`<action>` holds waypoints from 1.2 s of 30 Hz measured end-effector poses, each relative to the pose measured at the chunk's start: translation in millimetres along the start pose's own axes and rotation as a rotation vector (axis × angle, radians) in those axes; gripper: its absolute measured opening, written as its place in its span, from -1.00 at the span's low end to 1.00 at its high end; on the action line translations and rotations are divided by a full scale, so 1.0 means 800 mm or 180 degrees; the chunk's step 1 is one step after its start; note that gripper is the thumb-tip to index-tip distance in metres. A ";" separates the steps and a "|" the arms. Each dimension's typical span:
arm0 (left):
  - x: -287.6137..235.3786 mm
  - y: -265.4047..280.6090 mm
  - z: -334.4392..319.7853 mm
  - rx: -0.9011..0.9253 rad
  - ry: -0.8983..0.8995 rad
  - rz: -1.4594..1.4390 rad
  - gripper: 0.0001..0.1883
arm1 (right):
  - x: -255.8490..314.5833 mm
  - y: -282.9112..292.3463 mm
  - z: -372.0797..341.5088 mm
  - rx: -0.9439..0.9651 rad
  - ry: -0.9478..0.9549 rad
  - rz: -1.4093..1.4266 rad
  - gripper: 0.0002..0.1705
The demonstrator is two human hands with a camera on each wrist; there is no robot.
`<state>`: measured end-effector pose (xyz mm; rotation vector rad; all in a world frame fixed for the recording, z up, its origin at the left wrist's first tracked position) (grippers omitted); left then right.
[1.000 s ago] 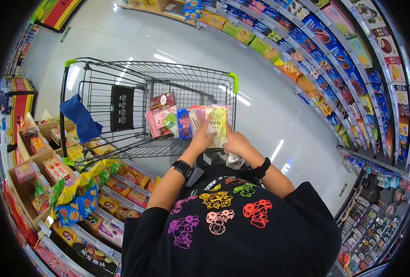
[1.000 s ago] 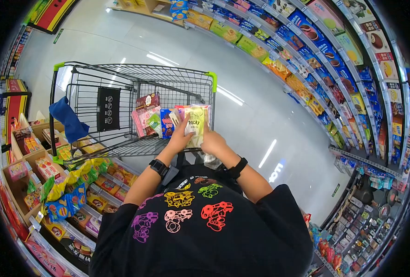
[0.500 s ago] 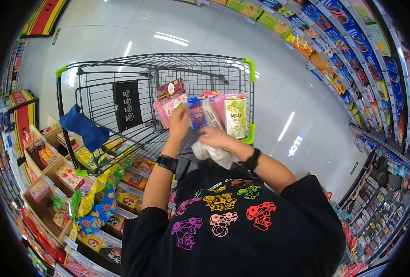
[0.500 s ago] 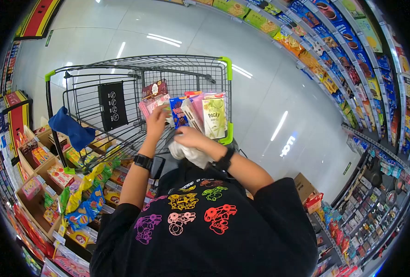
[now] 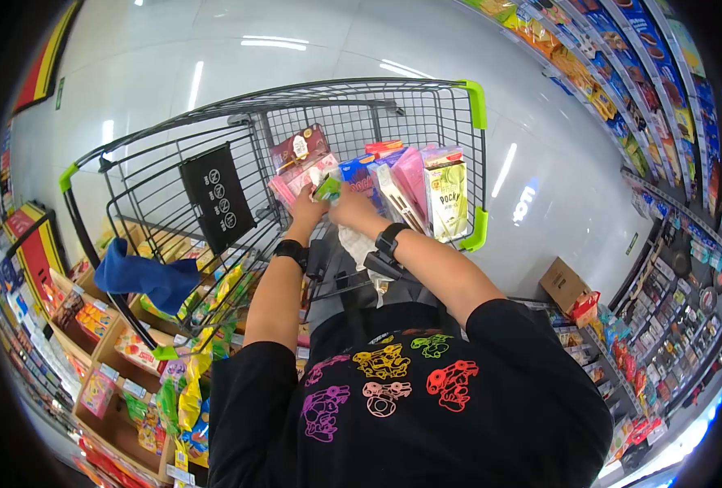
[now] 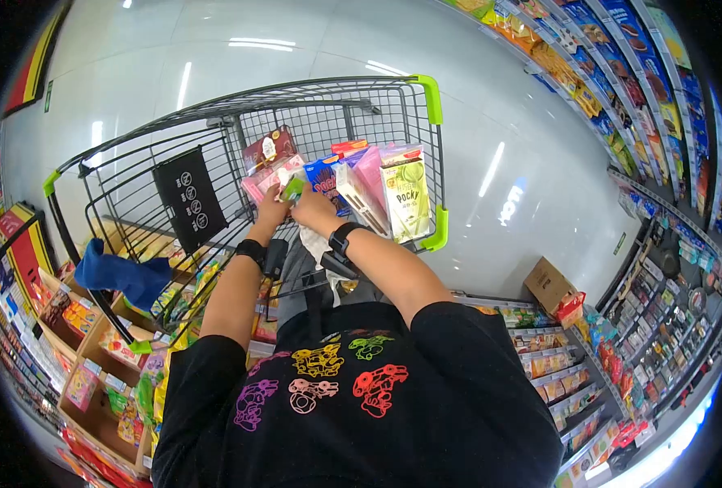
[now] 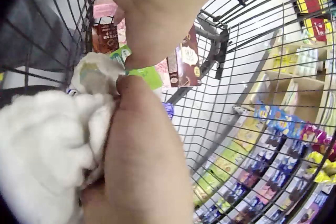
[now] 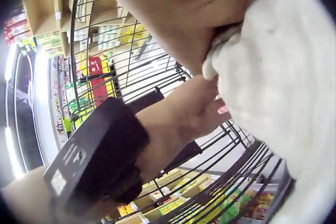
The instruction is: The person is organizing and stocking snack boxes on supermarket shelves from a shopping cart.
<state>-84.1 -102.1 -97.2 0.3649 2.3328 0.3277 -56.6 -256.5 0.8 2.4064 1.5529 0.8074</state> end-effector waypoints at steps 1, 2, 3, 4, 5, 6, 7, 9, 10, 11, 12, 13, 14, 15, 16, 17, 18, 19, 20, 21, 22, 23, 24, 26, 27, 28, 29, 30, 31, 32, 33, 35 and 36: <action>-0.008 -0.003 0.001 0.0139 -0.0051 0.0264 -0.40 | -0.002 -0.004 0.005 0.0008 -0.0056 -0.0025 -0.21; -0.016 -0.008 0.000 0.0280 -0.0103 0.0526 -0.41 | -0.002 -0.009 0.010 0.0017 -0.0114 -0.0052 -0.21; -0.032 -0.010 -0.003 0.0038 -0.0163 0.0847 -0.51 | -0.004 -0.012 0.013 0.0027 -0.0170 -0.0081 -0.20; -0.042 -0.009 -0.002 0.0100 0.0011 0.0670 -0.55 | -0.004 -0.009 0.013 0.0018 -0.0178 -0.0039 -0.20; -0.052 -0.005 -0.006 0.0156 0.0189 0.0491 -0.60 | -0.004 -0.005 0.011 0.0011 -0.0179 -0.0002 -0.20; -0.049 -0.002 -0.007 0.0192 0.0376 0.0311 -0.64 | -0.005 -0.006 0.010 0.0013 -0.0161 0.0027 -0.19; -0.053 0.002 -0.010 0.0122 0.0077 0.0213 -0.75 | -0.003 -0.005 0.007 -0.0191 -0.0202 -0.0019 -0.20; -0.082 0.020 -0.037 0.0136 -0.0153 0.0243 -0.76 | 0.002 0.004 -0.010 -0.0296 -0.0179 0.0038 -0.22; -0.102 0.032 -0.050 0.0110 -0.0304 0.0248 -0.76 | 0.008 0.018 -0.020 -0.0383 -0.0133 0.0051 -0.23; -0.111 0.045 -0.060 0.0065 -0.0842 0.0454 -0.76 | 0.019 0.027 -0.038 -0.0480 0.0021 -0.0054 -0.28; -0.134 0.058 -0.076 0.0087 -0.0926 0.0534 -0.77 | 0.024 0.028 -0.044 -0.0531 0.0251 -0.0176 -0.27; -0.166 0.071 -0.100 0.0101 -0.1003 0.0612 -0.79 | 0.029 0.034 -0.055 -0.0634 0.0462 -0.0256 -0.25; -0.187 0.083 -0.122 0.0105 -0.1067 0.0689 -0.80 | 0.034 0.038 -0.067 -0.0726 0.0680 -0.0343 -0.22; -0.197 0.095 -0.136 -0.0114 -0.1718 0.1077 -0.81 | 0.041 0.047 -0.080 -0.0663 0.0680 -0.0386 -0.18; -0.219 0.107 -0.158 -0.0172 -0.1681 0.1048 -0.81 | 0.050 0.060 -0.093 -0.0756 0.0890 -0.0408 -0.19; -0.241 0.120 -0.184 -0.0216 -0.1642 0.1022 -0.80 | 0.057 0.071 -0.107 -0.0842 0.1093 -0.0420 -0.20; -0.262 0.131 -0.209 -0.0247 -0.1601 0.0997 -0.79 | 0.063 0.081 -0.119 -0.0921 0.1286 -0.0424 -0.21; -0.275 0.141 -0.231 -0.0389 -0.1819 0.0621 -0.77 | 0.071 0.095 -0.135 -0.1431 0.1667 -0.0336 -0.32; -0.290 0.147 -0.251 -0.0490 -0.1925 0.0191 -0.75 | 0.073 0.107 -0.142 -0.1133 0.1919 -0.0140 -0.36; -0.304 0.149 -0.272 -0.0570 -0.2027 -0.0237 -0.74 | 0.084 0.137 -0.172 -0.0813 0.2149 0.0051 -0.40; -0.318 0.152 -0.295 -0.0627 -0.2127 -0.0657 -0.72 | 0.092 0.160 -0.201 -0.0477 0.2356 0.0246 -0.43; -0.327 0.156 -0.313 -0.0211 -0.1854 -0.0601 -0.61 | 0.095 0.178 -0.223 -0.0486 0.2571 0.0310 -0.51; -0.332 0.150 -0.321 -0.0075 -0.1891 -0.1476 -0.62 | 0.094 0.190 -0.236 -0.0484 0.2742 0.0492 -0.54; -0.339 0.124 -0.333 0.0299 -0.1935 -0.3220 -0.61 | 0.088 0.214 -0.261 -0.0486 0.3068 0.0851 -0.59; -0.327 0.102 -0.336 0.0994 -0.1449 -0.4143 -0.55 | 0.085 0.228 -0.281 -0.0514 0.3157 0.1036 -0.63; -0.322 0.084 -0.342 0.1359 -0.0908 -0.4517 -0.47 | 0.079 0.243 -0.300 -0.0867 0.3062 0.1127 -0.64; -0.328 0.059 -0.352 0.1059 -0.1040 -0.4631 -0.46 | 0.070 0.260 -0.323 -0.1229 0.3010 0.1206 -0.64; -0.341 0.033 -0.368 0.0753 -0.1078 -0.4750 -0.44 | 0.060 0.270 -0.343 -0.1552 0.2884 0.1326 -0.65; -0.351 0.019 -0.379 0.0819 -0.1159 -0.4698 -0.41 | 0.056 0.284 -0.364 -0.2047 0.2956 0.1131 -0.69; -0.359 0.007 -0.388 0.0886 -0.1234 -0.4649 -0.38 | 0.051 0.289 -0.373 -0.2367 0.3050 0.1152 -0.67; -0.364 -0.004 -0.396 0.0954 -0.1302 -0.4604 -0.35 | 0.046 0.292 -0.382 -0.2684 0.3135 0.1171 -0.65; -0.373 -0.019 -0.406 0.0675 -0.1794 -0.4025 -0.29 | 0.041 0.300 -0.412 -0.3502 0.3538 0.0921 -0.64; -0.380 -0.024 -0.409 0.0532 -0.2051 -0.3729 -0.26 | 0.041 0.300 -0.426 -0.3697 0.3754 0.0779 -0.65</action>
Point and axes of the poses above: each hand's wrist, its own z-axis towards the middle knuckle, its own y-axis out of the back of the hand, x = y × z, the point moved 3 cm from there along z, towards the middle knuckle, and after that the axes turned 15 degrees about -z, right-handed, at the moved point
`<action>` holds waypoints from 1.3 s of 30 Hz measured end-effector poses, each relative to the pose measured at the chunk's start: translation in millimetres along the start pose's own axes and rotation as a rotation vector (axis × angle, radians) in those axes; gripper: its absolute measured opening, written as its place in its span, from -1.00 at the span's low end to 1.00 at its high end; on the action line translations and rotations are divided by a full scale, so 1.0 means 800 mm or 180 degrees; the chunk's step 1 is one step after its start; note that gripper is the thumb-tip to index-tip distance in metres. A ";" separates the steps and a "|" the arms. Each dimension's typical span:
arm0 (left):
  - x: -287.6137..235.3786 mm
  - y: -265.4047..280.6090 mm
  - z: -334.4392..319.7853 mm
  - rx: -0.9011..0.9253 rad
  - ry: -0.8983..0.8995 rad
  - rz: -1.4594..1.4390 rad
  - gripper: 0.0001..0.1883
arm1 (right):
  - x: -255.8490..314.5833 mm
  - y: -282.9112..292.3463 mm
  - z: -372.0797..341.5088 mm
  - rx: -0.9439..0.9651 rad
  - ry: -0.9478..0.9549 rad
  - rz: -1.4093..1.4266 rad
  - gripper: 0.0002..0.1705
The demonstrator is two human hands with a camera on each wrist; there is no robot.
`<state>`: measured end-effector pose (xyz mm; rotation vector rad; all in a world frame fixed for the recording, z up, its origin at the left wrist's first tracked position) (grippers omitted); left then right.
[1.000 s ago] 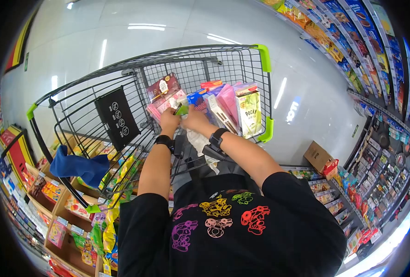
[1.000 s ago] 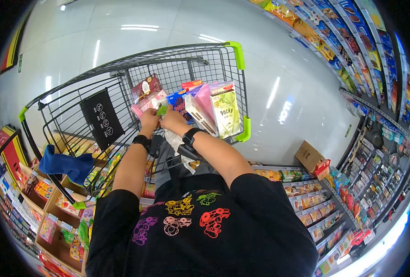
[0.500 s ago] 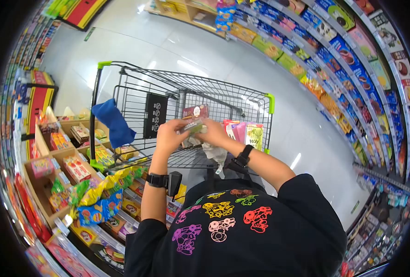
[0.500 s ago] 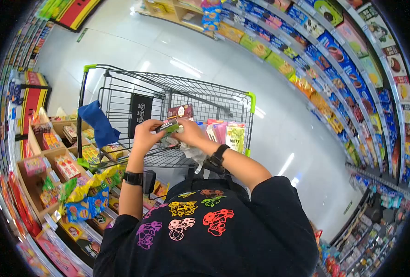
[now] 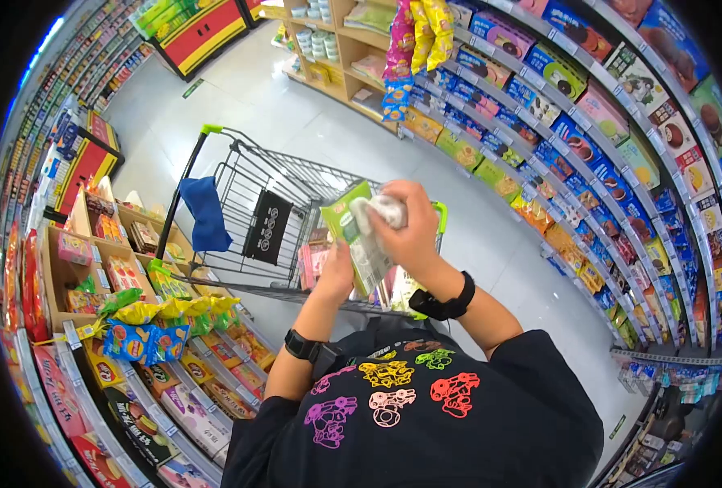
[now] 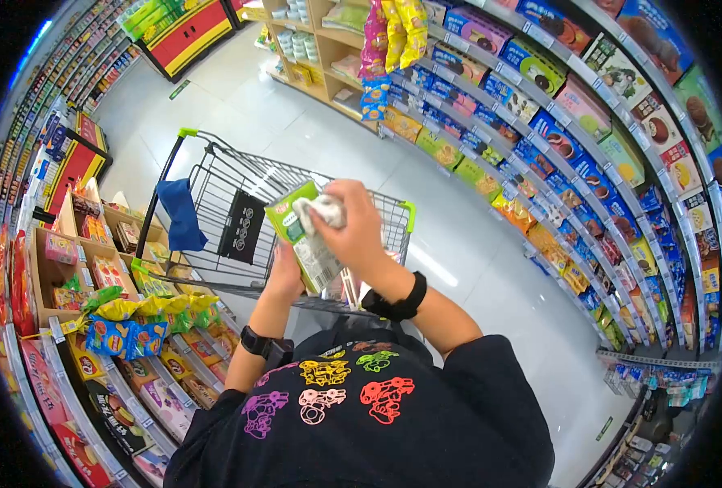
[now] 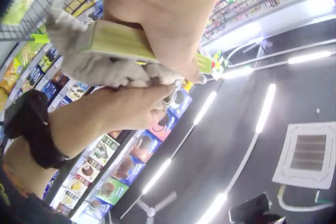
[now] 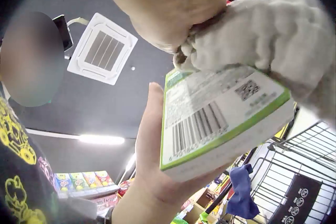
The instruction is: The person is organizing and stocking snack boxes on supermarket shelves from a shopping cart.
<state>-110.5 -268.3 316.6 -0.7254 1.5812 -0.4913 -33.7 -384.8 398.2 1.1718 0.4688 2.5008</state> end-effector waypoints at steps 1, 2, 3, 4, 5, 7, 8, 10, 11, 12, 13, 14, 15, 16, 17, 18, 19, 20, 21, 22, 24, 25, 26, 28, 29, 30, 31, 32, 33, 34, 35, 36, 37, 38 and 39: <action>0.000 -0.009 0.000 0.0096 -0.0220 0.0312 -0.23 | 0.012 0.008 -0.001 -0.0105 0.0290 -0.0062 -0.65; 0.000 -0.016 0.000 0.0112 -0.0368 0.0413 -0.22 | 0.023 0.014 -0.005 -0.0214 0.0574 -0.0122 -0.65; -0.002 -0.021 -0.001 0.0127 -0.0517 0.0521 -0.21 | 0.028 0.015 -0.014 -0.0135 0.0682 -0.0016 -0.66; -0.006 -0.025 -0.003 0.0131 -0.0658 0.0631 -0.20 | 0.038 0.021 -0.021 -0.0118 0.0982 0.0024 -0.65; -0.010 -0.029 -0.004 0.0161 -0.0647 0.0583 -0.20 | 0.048 0.027 -0.028 -0.0097 0.1276 0.0063 -0.65; -0.019 -0.036 -0.003 0.0353 -0.0350 -0.0149 -0.21 | 0.060 0.032 -0.040 -0.0058 0.1817 0.0090 -0.63; -0.022 -0.040 -0.004 0.0453 -0.0182 -0.0515 -0.21 | 0.063 0.037 -0.038 -0.0096 0.1905 -0.0036 -0.64; -0.033 -0.058 -0.011 0.0271 -0.0179 -0.0414 -0.25 | 0.065 0.047 -0.024 -0.0185 0.2100 -0.0310 -0.64; -0.039 -0.069 -0.018 0.0288 -0.0145 -0.0372 -0.25 | 0.069 0.052 -0.015 -0.0475 0.1978 -0.0430 -0.66; -0.042 -0.073 -0.023 0.0300 -0.0111 -0.0327 -0.25 | 0.073 0.058 -0.006 -0.0622 0.1880 -0.0540 -0.66; -0.041 -0.066 -0.025 0.0425 -0.0077 -0.0338 -0.28 | 0.077 0.064 0.002 -0.0767 0.1779 -0.0645 -0.65; -0.040 -0.057 -0.025 0.0594 -0.0116 -0.0391 -0.31 | 0.082 0.068 0.006 -0.0907 0.1674 -0.0742 -0.65; -0.042 -0.050 -0.028 0.0746 -0.0143 -0.0444 -0.34 | 0.088 0.068 0.006 -0.0911 0.1636 -0.0874 -0.66; -0.044 -0.045 -0.033 0.0891 -0.0171 -0.0499 -0.36 | 0.096 0.068 0.001 -0.0907 0.1644 -0.0909 -0.65; -0.048 -0.039 -0.040 0.0923 -0.0320 -0.0426 -0.35 | 0.105 0.066 -0.006 -0.0897 0.1661 -0.0942 -0.64; -0.058 -0.044 -0.049 0.1008 -0.0466 -0.0557 -0.33 | 0.114 0.064 -0.011 -0.0883 0.1689 -0.0967 -0.62; -0.073 -0.054 -0.060 0.1089 -0.0620 -0.0686 -0.31 | 0.124 0.063 -0.020 -0.0747 0.1767 -0.0931 -0.57; -0.086 -0.060 -0.071 0.1159 -0.0773 -0.0812 -0.29 | 0.136 0.063 -0.031 -0.0603 0.1839 -0.0889 -0.52; -0.097 -0.059 -0.079 0.1195 -0.0625 -0.0961 -0.24 | 0.145 0.060 -0.041 -0.0456 0.1902 -0.0841 -0.47; -0.108 -0.058 -0.089 0.1245 -0.0673 -0.1094 -0.26 | 0.150 0.057 -0.047 -0.0374 0.1890 -0.0787 -0.44; -0.129 -0.060 -0.113 0.1245 -0.0755 -0.0974 -0.33 | 0.157 0.051 -0.056 -0.0219 0.1894 -0.0661 -0.40; -0.135 -0.054 -0.121 0.1167 -0.0796 -0.0910 -0.36 | 0.161 0.050 -0.055 -0.0187 0.1798 -0.0570 -0.44; -0.138 -0.046 -0.131 0.1091 -0.0827 -0.0855 -0.38 | 0.166 0.048 -0.053 -0.0134 0.1688 -0.0496 -0.45; -0.141 -0.033 -0.148 0.1043 -0.0788 -0.0866 -0.42 | 0.180 0.048 -0.051 -0.0012 0.1427 -0.0396 -0.49; -0.141 -0.026 -0.156 0.1073 -0.0721 -0.0923 -0.43 | 0.190 0.050 -0.049 0.0101 0.1231 -0.0152 -0.55; -0.139 -0.022 -0.164 0.1099 -0.0643 -0.0982 -0.44 | 0.198 0.051 -0.048 0.0367 0.1070 0.0000 -0.56; -0.136 -0.019 -0.172 0.1024 -0.0614 -0.1092 -0.41 | 0.205 0.051 -0.050 0.0635 0.0895 0.0150 -0.58; -0.134 -0.016 -0.179 0.0955 -0.0625 -0.1147 -0.41 | 0.208 0.049 -0.055 0.0900 0.0712 0.0299 -0.59; -0.133 -0.012 -0.187 0.0880 -0.0631 -0.1205 -0.40 | 0.211 0.048 -0.064 0.0988 0.0646 0.0335 -0.60; -0.133 -0.012 -0.193 0.0802 -0.0636 -0.1260 -0.40 | 0.212 0.046 -0.074 0.1077 0.0577 0.0372 -0.60; -0.138 -0.014 -0.201 0.0740 -0.0678 -0.1185 -0.39 | 0.214 0.044 -0.084 0.1164 0.0511 0.0411 -0.60; -0.139 -0.010 -0.205 0.0758 -0.0673 -0.1207 -0.40 | 0.213 0.042 -0.095 0.1314 0.0541 0.0375 -0.61; -0.139 -0.004 -0.209 0.0771 -0.0662 -0.1227 -0.41 | 0.208 0.041 -0.108 0.1465 0.0563 0.0342 -0.62; -0.138 0.003 -0.214 0.0780 -0.0646 -0.1248 -0.41 | 0.205 0.042 -0.120 0.1617 0.0579 0.0313 -0.63; -0.133 0.012 -0.217 0.0717 -0.0549 -0.1318 -0.43 | 0.203 0.044 -0.129 0.1790 0.0601 0.0218 -0.64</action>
Point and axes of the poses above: each hand's wrist, its own z-axis towards the middle knuckle, its own y-axis out of the back of the hand, x = y × z, the point moved 3 cm from there along z, towards the middle knuckle, and after that the axes turned 15 degrees about -z, right-handed, at the moved point
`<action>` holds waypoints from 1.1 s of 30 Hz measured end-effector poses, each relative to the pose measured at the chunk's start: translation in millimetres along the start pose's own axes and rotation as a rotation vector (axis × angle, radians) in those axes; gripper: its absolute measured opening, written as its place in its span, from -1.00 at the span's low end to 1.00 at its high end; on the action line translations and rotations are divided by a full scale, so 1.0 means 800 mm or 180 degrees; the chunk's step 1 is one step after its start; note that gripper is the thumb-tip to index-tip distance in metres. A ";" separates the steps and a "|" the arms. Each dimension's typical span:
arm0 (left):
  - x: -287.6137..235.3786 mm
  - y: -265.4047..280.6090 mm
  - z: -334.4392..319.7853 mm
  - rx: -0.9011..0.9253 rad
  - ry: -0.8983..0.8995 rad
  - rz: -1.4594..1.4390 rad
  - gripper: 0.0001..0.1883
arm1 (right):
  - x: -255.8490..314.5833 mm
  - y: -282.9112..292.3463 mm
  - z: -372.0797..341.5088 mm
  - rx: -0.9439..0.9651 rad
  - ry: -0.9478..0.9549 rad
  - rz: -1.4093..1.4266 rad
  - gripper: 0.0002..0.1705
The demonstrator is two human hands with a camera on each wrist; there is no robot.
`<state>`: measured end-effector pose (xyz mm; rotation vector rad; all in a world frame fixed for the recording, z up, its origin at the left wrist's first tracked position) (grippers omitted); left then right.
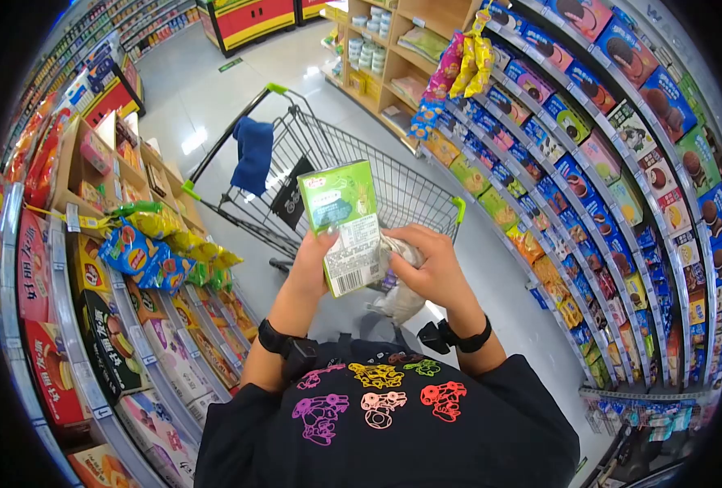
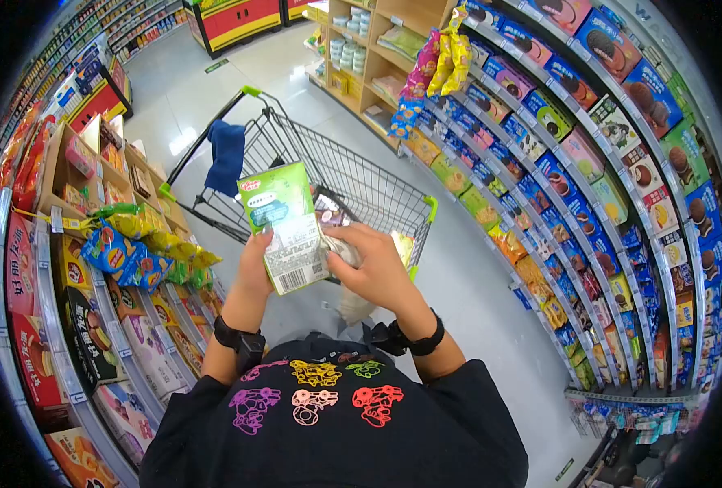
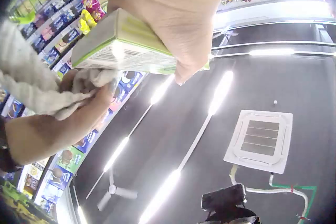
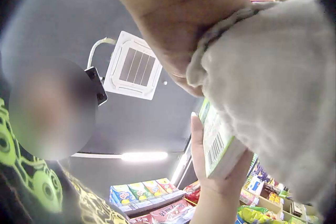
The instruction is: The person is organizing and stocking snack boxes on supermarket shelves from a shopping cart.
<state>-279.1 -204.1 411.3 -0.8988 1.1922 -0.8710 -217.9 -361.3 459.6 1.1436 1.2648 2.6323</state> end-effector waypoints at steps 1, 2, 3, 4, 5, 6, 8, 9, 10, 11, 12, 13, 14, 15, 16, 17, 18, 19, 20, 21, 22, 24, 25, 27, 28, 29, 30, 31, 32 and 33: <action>0.002 0.002 -0.006 0.0046 0.0028 0.0079 -0.44 | -0.002 0.000 -0.006 0.0169 -0.0008 -0.0075 -0.65; 0.004 0.001 -0.012 0.0104 0.0061 0.0162 -0.44 | -0.002 -0.003 -0.011 0.0328 -0.0013 -0.0153 -0.65; 0.007 0.001 -0.019 0.0168 0.0100 0.0245 -0.45 | -0.003 0.000 -0.015 -0.0066 -0.0258 0.0035 -0.65; 0.013 0.012 -0.025 0.0179 0.0257 0.0395 -0.36 | -0.004 0.004 -0.017 -0.0464 -0.0494 0.0215 -0.65; 0.013 0.010 -0.030 0.0362 0.0040 0.1174 -0.32 | -0.004 0.009 -0.019 -0.0869 -0.0710 0.0391 -0.65; 0.012 0.000 -0.033 0.0558 -0.0193 0.1959 -0.28 | 0.002 0.014 -0.018 -0.1204 -0.0641 0.0567 -0.62; 0.006 -0.034 -0.037 0.0978 -0.0831 0.3477 -0.15 | 0.025 0.033 -0.018 -0.1097 0.0006 0.0123 -0.60; 0.004 -0.035 -0.038 0.0976 -0.0930 0.3670 -0.16 | 0.038 0.041 -0.020 -0.1044 0.0318 -0.0107 -0.60; 0.001 -0.034 -0.039 0.0974 -0.1031 0.3857 -0.17 | 0.052 0.042 -0.021 -0.0823 0.0585 0.0045 -0.60; 0.000 -0.032 -0.040 0.0968 -0.1144 0.4035 -0.17 | 0.062 0.041 -0.023 -0.0790 0.0670 0.0011 -0.60; -0.002 -0.028 -0.042 0.0949 -0.1283 0.4239 -0.18 | 0.072 0.038 -0.024 -0.0742 0.0762 -0.0029 -0.60; -0.004 -0.029 -0.043 0.0996 -0.1406 0.4449 -0.19 | 0.078 0.036 -0.025 -0.0683 0.0854 -0.0069 -0.59; -0.007 -0.031 -0.044 0.1035 -0.1526 0.4657 -0.19 | 0.078 0.035 -0.022 -0.0643 0.0846 -0.0143 -0.58; -0.009 -0.031 -0.046 0.1072 -0.1646 0.4866 -0.19 | 0.073 0.035 -0.019 -0.0643 0.0741 -0.0271 -0.58; -0.011 -0.028 -0.047 0.0974 -0.1703 0.4820 -0.19 | 0.066 0.034 -0.016 -0.0645 0.0636 -0.0397 -0.57; -0.013 -0.028 -0.048 0.1012 -0.1725 0.4830 -0.19 | 0.062 0.034 -0.013 -0.0651 0.0530 -0.0522 -0.56; -0.014 -0.029 -0.048 0.1056 -0.1746 0.4842 -0.19 | 0.064 0.033 -0.011 -0.0905 0.0464 -0.0748 -0.55; -0.016 -0.029 -0.048 0.1104 -0.1769 0.4855 -0.20 | 0.064 0.032 -0.010 -0.0857 0.0493 -0.0857 -0.54; -0.017 -0.028 -0.047 0.1104 -0.1789 0.4896 -0.20 | 0.063 0.031 -0.010 -0.0803 0.0521 -0.0967 -0.54; -0.017 -0.028 -0.046 0.1089 -0.1761 0.4872 -0.20 | 0.063 0.030 -0.010 -0.0742 0.0546 -0.1075 -0.53; -0.018 -0.028 -0.045 0.1071 -0.1725 0.4849 -0.20 | 0.065 0.028 -0.012 -0.0653 0.0630 -0.1162 -0.50; -0.018 -0.029 -0.044 0.1063 -0.1649 0.4831 -0.20 | 0.070 0.024 -0.013 -0.0666 0.0920 -0.0915 -0.48; -0.019 -0.028 -0.043 0.1072 -0.1609 0.4836 -0.19 | 0.072 0.023 -0.015 -0.0670 0.1063 -0.0787 -0.47; -0.019 -0.026 -0.042 0.0996 -0.1534 0.4879 -0.18 | 0.070 0.019 -0.019 -0.0731 0.1059 -0.0723 -0.45; -0.019 -0.025 -0.041 0.0914 -0.1500 0.4915 -0.17 | 0.071 0.019 -0.021 -0.0821 0.1121 -0.0745 -0.45; -0.018 -0.024 -0.040 0.0835 -0.1469 0.4950 -0.16 | 0.072 0.018 -0.023 -0.0915 0.1186 -0.0768 -0.46; -0.018 -0.022 -0.039 0.0728 -0.1275 0.4725 -0.20 | 0.073 0.015 -0.025 -0.1106 0.1222 -0.0827 -0.46; -0.017 -0.020 -0.039 0.0620 -0.1081 0.4497 -0.24 | 0.075 0.008 -0.029 -0.1296 0.1254 -0.0884 -0.45; -0.015 -0.017 -0.039 0.0511 -0.0881 0.4264 -0.28 | 0.076 0.000 -0.031 -0.1481 0.1280 -0.0941 -0.45; -0.006 0.001 -0.039 0.0344 -0.0588 0.3433 -0.33 | 0.073 -0.010 -0.029 -0.1404 0.1230 -0.1042 -0.44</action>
Point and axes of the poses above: each hand's wrist, its own z-axis towards the middle knuckle, its own y-axis out of the back of the hand, x = y × z, the point moved 3 cm from there along z, towards the middle knuckle, and after that the axes turned 15 degrees about -z, right-handed, at the moved point
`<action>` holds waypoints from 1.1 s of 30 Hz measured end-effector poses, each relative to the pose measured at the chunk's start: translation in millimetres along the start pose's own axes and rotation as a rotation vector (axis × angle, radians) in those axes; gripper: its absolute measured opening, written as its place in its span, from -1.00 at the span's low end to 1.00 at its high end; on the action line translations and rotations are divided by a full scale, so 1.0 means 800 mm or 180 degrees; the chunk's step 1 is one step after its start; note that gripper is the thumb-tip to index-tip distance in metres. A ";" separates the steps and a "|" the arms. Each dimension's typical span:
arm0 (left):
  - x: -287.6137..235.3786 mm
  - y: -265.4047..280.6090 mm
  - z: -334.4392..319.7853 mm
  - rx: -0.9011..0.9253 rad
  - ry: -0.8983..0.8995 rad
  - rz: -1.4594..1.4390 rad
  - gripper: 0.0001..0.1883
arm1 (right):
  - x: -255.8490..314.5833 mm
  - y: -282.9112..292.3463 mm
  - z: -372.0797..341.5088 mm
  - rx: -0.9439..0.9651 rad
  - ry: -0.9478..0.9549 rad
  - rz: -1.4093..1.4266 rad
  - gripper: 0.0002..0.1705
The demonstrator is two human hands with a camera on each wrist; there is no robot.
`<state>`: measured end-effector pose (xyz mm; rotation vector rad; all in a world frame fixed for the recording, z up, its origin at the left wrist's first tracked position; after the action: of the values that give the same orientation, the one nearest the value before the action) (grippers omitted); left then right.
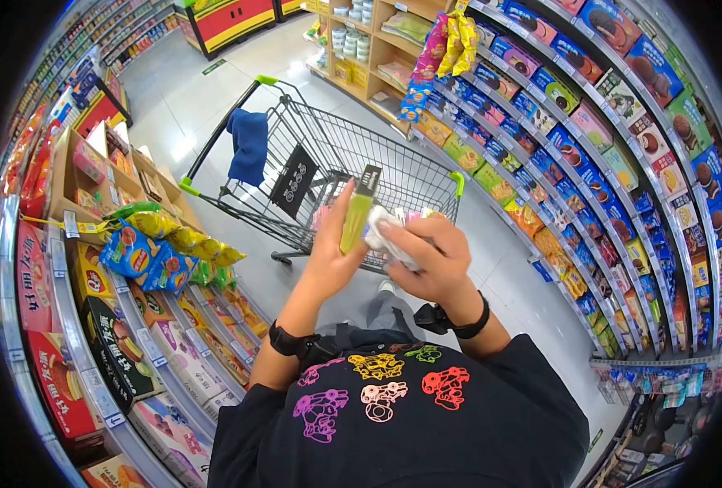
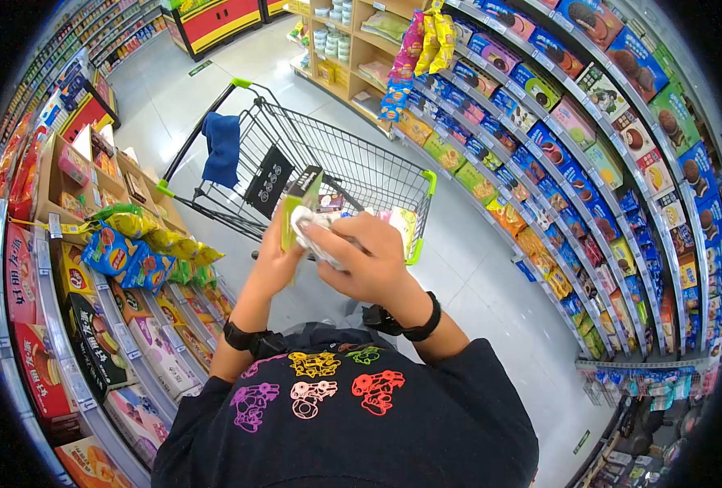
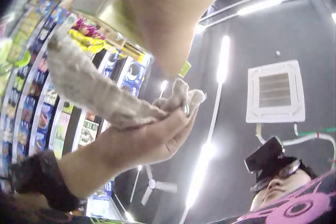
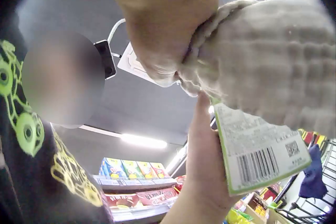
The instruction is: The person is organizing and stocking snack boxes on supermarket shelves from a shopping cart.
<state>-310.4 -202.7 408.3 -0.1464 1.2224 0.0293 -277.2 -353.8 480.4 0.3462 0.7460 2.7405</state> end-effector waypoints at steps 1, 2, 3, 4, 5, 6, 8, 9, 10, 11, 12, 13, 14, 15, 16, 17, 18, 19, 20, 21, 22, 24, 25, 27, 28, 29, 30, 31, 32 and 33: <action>0.034 0.000 -0.006 -0.0081 0.0299 -0.0836 -0.36 | -0.001 -0.012 -0.003 0.0097 -0.0011 -0.0087 -0.44; 0.056 -0.002 -0.012 -0.0166 0.0597 -0.1672 -0.38 | 0.000 -0.021 -0.004 0.0195 -0.0022 -0.0172 -0.43; 0.055 -0.008 -0.014 -0.0060 0.0552 -0.1664 -0.26 | 0.002 -0.029 -0.004 0.0397 -0.0157 -0.0376 -0.42; 0.055 -0.011 -0.014 -0.0206 0.0783 -0.1983 -0.23 | 0.003 -0.035 -0.007 0.0418 -0.0175 -0.0420 -0.43; 0.052 -0.013 -0.014 -0.0360 0.1018 -0.2306 -0.21 | 0.003 -0.040 -0.010 0.0448 -0.0194 -0.0464 -0.44; 0.049 -0.015 -0.015 -0.0522 0.1253 -0.2639 -0.18 | 0.004 -0.043 -0.014 0.0489 -0.0208 -0.0509 -0.44; 0.049 -0.010 -0.014 -0.0670 0.1384 -0.2918 -0.16 | 0.008 -0.045 -0.020 0.0762 -0.0085 -0.0389 -0.44; 0.050 -0.005 -0.013 -0.0685 0.1439 -0.3161 -0.16 | 0.010 -0.046 -0.023 0.0897 -0.0029 -0.0326 -0.44; 0.051 -0.001 -0.012 -0.0698 0.1491 -0.3399 -0.15 | 0.012 -0.047 -0.027 0.1030 0.0017 -0.0283 -0.45; 0.056 0.004 -0.011 -0.0795 0.1452 -0.3494 -0.27 | 0.014 -0.050 -0.032 0.1156 0.0061 -0.0238 -0.45; 0.056 0.006 -0.012 -0.0930 0.1463 -0.3474 -0.30 | 0.017 -0.052 -0.035 0.1273 0.0108 -0.0190 -0.45; 0.055 0.006 -0.013 -0.1063 0.1471 -0.3453 -0.33 | 0.018 -0.052 -0.036 0.1446 0.0122 -0.0056 -0.45; 0.056 0.006 -0.013 -0.1190 0.1481 -0.3436 -0.35 | 0.018 -0.050 -0.037 0.1620 0.0134 0.0073 -0.46; 0.058 0.010 -0.013 -0.1220 0.1566 -0.3513 -0.43 | 0.017 -0.048 -0.039 0.1799 0.0138 0.0197 -0.46; 0.062 0.014 -0.012 -0.1317 0.1528 -0.3814 -0.44 | 0.014 -0.046 -0.041 0.1689 -0.0017 0.0525 -0.47; 0.066 0.019 -0.010 -0.1416 0.1486 -0.4113 -0.44 | 0.009 -0.046 -0.043 0.1569 -0.0170 0.0850 -0.48; 0.069 0.024 -0.007 -0.1517 0.1433 -0.4409 -0.45 | 0.004 -0.045 -0.046 0.1441 -0.0317 0.1176 -0.48; 0.072 0.032 -0.006 -0.1720 0.1492 -0.4587 -0.45 | -0.002 -0.040 -0.047 0.1137 -0.0507 0.0963 -0.48; 0.071 0.033 -0.009 -0.1771 0.1591 -0.4633 -0.44 | -0.009 -0.036 -0.048 0.0835 -0.0683 0.0753 -0.49; 0.066 0.034 -0.010 -0.1824 0.1682 -0.4680 -0.43 | -0.013 -0.032 -0.048 0.0534 -0.0849 0.0545 -0.49; 0.062 0.033 -0.011 -0.1877 0.1772 -0.4724 -0.42 | -0.010 -0.035 -0.050 0.0591 -0.0757 0.0430 -0.48; 0.064 0.030 -0.012 -0.2115 0.1820 -0.4843 -0.42 | 0.005 -0.043 -0.057 0.0693 -0.0595 0.0192 -0.47; 0.069 0.028 -0.015 -0.2075 0.1762 -0.4933 -0.44 | 0.016 -0.049 -0.058 0.0706 -0.0250 -0.0241 -0.45; 0.067 0.022 -0.017 -0.2180 0.1779 -0.4939 -0.45 | 0.024 -0.067 -0.066 0.0579 -0.0101 -0.0460 -0.44; 0.069 0.021 -0.018 -0.2181 0.1744 -0.4923 -0.45 | 0.025 -0.073 -0.071 0.0520 -0.0024 -0.0561 -0.43; 0.075 0.022 -0.019 -0.2188 0.1702 -0.4908 -0.45 | 0.024 -0.075 -0.074 0.0482 -0.0046 -0.0593 -0.43; 0.078 0.023 -0.019 -0.2200 0.1652 -0.4896 -0.45 | 0.020 -0.077 -0.075 0.0427 -0.0175 -0.0611 -0.45; 0.075 0.024 -0.019 -0.2087 0.1618 -0.5110 -0.45 | 0.016 -0.079 -0.077 0.0376 -0.0313 -0.0631 -0.46; 0.074 0.024 -0.019 -0.1931 0.1542 -0.5241 -0.46 | 0.013 -0.078 -0.079 0.0322 -0.0464 -0.0657 -0.48; 0.074 0.024 -0.019 -0.1767 0.1475 -0.5369 -0.46 | 0.008 -0.078 -0.083 0.0476 -0.0735 -0.0547 -0.47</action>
<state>-306.6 -188.7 345.6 -1.6871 1.1741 -1.1867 -290.3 -330.5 393.6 0.5902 0.8746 2.4389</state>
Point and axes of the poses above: each hand's wrist, its own z-axis towards the middle knuckle, its own y-axis out of the back of the hand, x = y × z, the point moved 3 cm from there along z, towards the middle knuckle, and after that the axes turned 15 degrees about -z, right-handed, at the moved point
